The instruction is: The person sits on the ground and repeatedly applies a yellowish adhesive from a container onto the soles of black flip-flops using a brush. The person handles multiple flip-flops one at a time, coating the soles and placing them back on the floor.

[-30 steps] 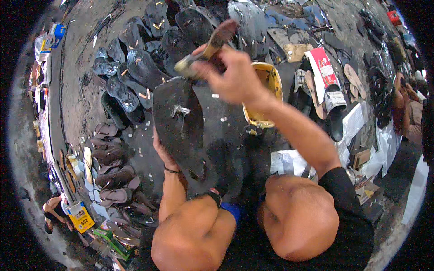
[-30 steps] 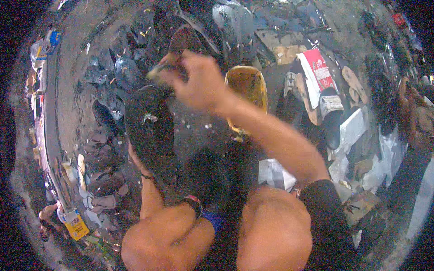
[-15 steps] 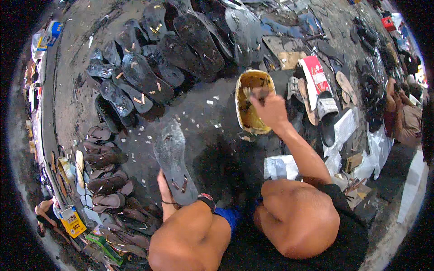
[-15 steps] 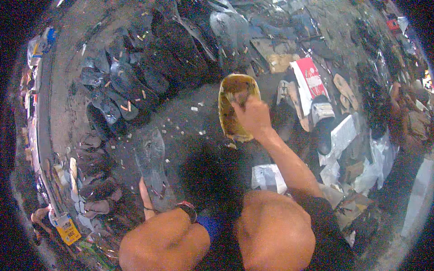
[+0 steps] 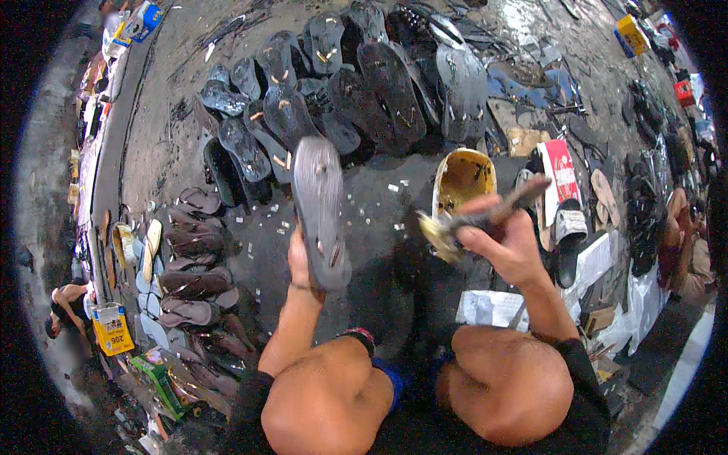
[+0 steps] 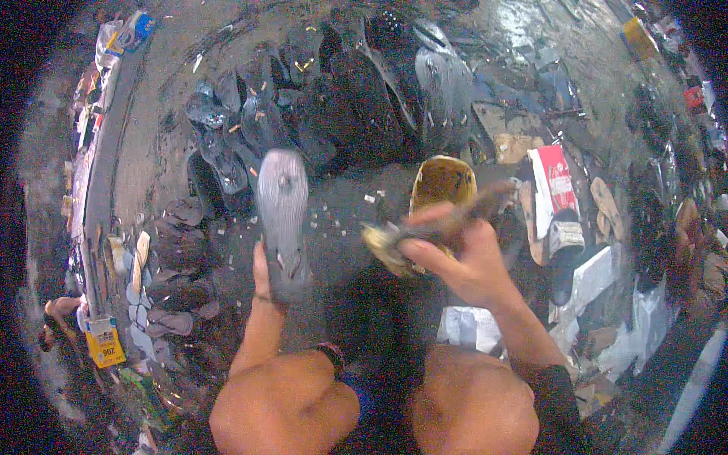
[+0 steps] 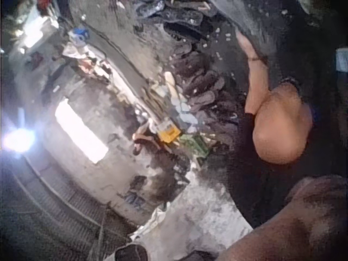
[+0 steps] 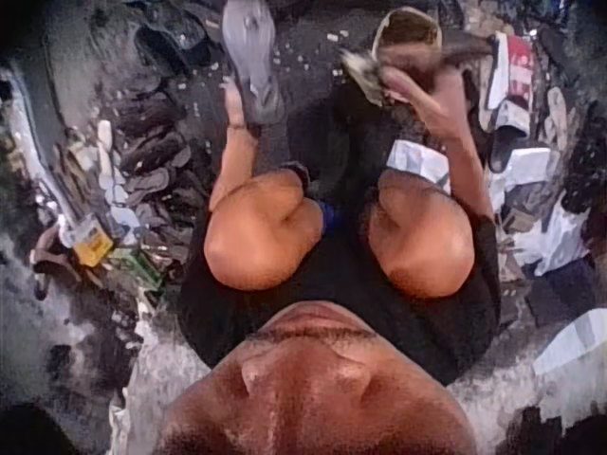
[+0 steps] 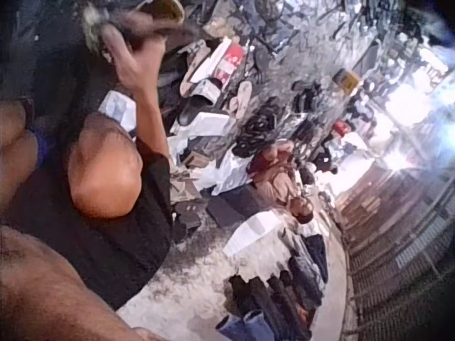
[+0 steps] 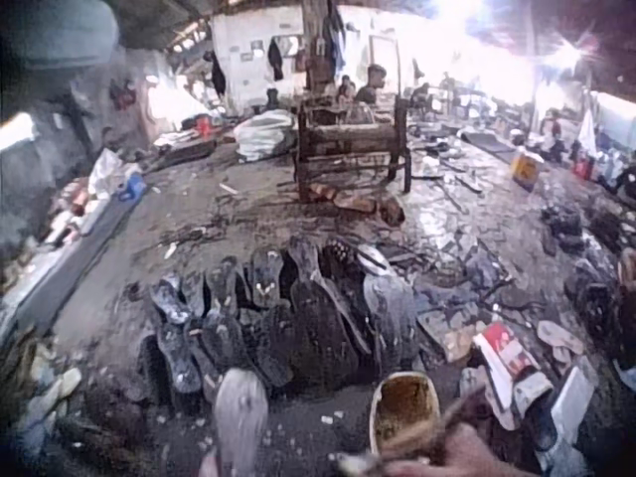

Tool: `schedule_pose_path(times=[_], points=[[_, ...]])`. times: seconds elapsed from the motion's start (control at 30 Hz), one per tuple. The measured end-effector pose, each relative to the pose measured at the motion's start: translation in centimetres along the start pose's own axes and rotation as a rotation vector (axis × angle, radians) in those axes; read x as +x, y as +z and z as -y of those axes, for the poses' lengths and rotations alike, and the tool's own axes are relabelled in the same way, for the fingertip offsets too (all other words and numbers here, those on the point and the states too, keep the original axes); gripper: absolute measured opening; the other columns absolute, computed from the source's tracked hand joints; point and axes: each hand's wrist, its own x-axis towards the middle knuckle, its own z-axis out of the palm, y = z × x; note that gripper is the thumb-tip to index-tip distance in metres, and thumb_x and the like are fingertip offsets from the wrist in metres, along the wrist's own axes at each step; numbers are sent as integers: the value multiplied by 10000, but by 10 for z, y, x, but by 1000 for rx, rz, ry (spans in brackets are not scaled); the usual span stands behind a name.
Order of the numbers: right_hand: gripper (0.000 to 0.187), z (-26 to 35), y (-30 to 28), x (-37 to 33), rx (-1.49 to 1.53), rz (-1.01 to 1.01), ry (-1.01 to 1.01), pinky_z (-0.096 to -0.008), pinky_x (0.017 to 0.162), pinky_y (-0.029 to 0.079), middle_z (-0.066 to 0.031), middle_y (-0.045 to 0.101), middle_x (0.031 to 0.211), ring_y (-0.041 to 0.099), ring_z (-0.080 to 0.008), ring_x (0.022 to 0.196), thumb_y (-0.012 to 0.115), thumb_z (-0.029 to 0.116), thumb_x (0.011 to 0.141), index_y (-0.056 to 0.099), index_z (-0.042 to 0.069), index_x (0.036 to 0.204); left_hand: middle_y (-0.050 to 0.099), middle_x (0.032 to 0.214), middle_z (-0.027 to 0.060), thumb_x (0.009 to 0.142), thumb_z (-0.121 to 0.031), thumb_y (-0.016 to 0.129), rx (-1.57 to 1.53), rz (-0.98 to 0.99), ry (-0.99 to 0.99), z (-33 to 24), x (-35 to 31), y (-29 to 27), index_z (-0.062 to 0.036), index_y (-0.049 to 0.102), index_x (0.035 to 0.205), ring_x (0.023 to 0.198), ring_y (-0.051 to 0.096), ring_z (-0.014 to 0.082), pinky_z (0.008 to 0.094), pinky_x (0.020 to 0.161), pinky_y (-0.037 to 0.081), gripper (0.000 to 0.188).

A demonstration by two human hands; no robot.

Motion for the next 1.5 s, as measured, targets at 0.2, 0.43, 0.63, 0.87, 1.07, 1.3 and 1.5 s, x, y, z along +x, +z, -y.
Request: schedule_pose_path(times=[0.2,0.43,0.63,0.87,1.07,1.3,1.5], points=[[278,-12,73,90,-183,147,-712,-368,871,526,-95,712,1012,681,-242,970,769,55,829,689,45,1095,696,1049,93,1023,-406,396,-227,127,47,-11,16,77,-47,603,1240,903,689,232,368,771,579,468],[377,-8,75,30,-371,344,-977,-386,790,528,-55,717,1029,679,-261,958,728,108,800,691,93,1175,587,1287,201,973,-531,419,-667,132,-107,-54,17,64,5,494,1364,1059,644,316,429,881,573,668],[283,-9,76,54,-393,-7,-968,-397,757,536,-73,697,1002,677,-279,889,750,120,809,691,96,1085,625,1254,216,970,-510,431,233,234,429,-29,32,64,6,553,1310,1029,650,359,505,880,562,630],[337,20,56,89,-539,149,-1088,-435,804,511,-35,645,905,639,-260,894,692,166,757,680,197,1093,681,1146,130,1009,-445,491,-221,24,5,-2,6,113,-25,612,1226,1064,664,227,413,910,547,488],[330,8,83,26,-571,267,-1175,-372,761,486,-22,646,963,619,-232,887,671,193,764,675,152,1092,667,1185,104,1061,-326,418,-75,219,49,-18,17,103,-14,603,1224,1043,670,205,385,844,588,399],[444,-4,91,33,-478,341,-1053,-385,832,506,-40,634,969,634,-223,923,688,167,764,658,131,1206,707,1025,93,1066,-367,393,-15,25,124,-35,16,92,-22,625,1183,852,688,212,360,762,583,432],[295,-11,54,29,-367,-46,-672,-390,801,490,-75,717,978,651,-274,855,779,147,810,711,91,1091,706,1034,129,1034,-297,367,-234,-138,146,-76,70,114,-17,601,1206,861,706,276,367,555,595,403]])
